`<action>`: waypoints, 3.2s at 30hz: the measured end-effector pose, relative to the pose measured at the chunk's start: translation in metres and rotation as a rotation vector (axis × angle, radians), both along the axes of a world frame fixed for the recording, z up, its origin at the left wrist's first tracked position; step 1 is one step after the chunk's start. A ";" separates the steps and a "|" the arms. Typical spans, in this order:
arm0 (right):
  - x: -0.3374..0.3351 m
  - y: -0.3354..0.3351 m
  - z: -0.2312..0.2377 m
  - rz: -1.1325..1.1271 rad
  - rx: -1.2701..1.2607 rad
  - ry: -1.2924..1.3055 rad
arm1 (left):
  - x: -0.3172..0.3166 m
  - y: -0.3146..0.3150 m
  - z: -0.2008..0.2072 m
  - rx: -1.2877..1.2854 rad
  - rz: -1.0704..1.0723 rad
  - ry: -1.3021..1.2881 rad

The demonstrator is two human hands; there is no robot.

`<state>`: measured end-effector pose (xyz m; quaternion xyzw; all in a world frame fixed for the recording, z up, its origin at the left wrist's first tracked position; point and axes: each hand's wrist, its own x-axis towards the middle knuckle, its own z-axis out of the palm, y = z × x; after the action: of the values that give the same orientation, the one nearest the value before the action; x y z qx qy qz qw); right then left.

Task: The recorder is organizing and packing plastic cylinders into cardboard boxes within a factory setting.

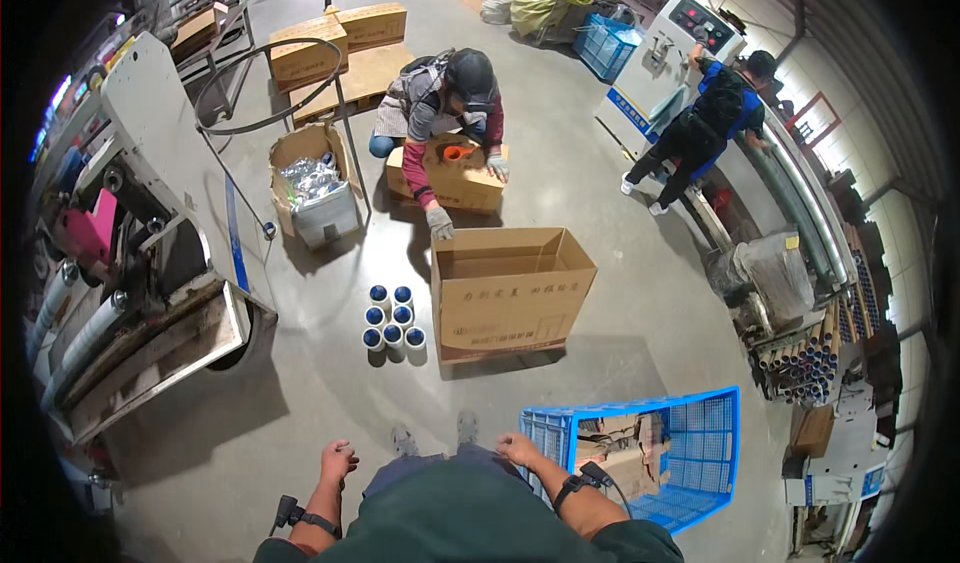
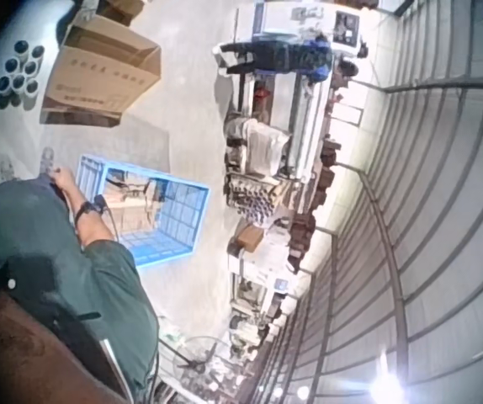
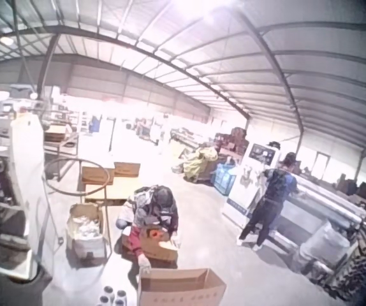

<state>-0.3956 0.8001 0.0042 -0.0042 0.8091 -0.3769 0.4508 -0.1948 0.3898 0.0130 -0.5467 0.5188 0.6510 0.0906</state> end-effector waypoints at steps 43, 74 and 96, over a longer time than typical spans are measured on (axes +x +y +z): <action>0.024 -0.033 0.018 0.082 0.020 0.054 | 0.050 -0.020 -0.011 0.045 -0.011 -0.089; 0.015 -0.045 0.039 0.166 0.108 0.074 | 0.050 -0.018 -0.015 0.049 0.062 -0.039; 0.015 -0.031 0.048 0.079 0.090 0.231 | 0.033 -0.029 -0.047 0.187 -0.015 -0.003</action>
<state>-0.3802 0.7695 0.0522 -0.0593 0.8709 -0.3192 0.3689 -0.1614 0.3604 -0.0338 -0.5331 0.4596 0.6950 0.1470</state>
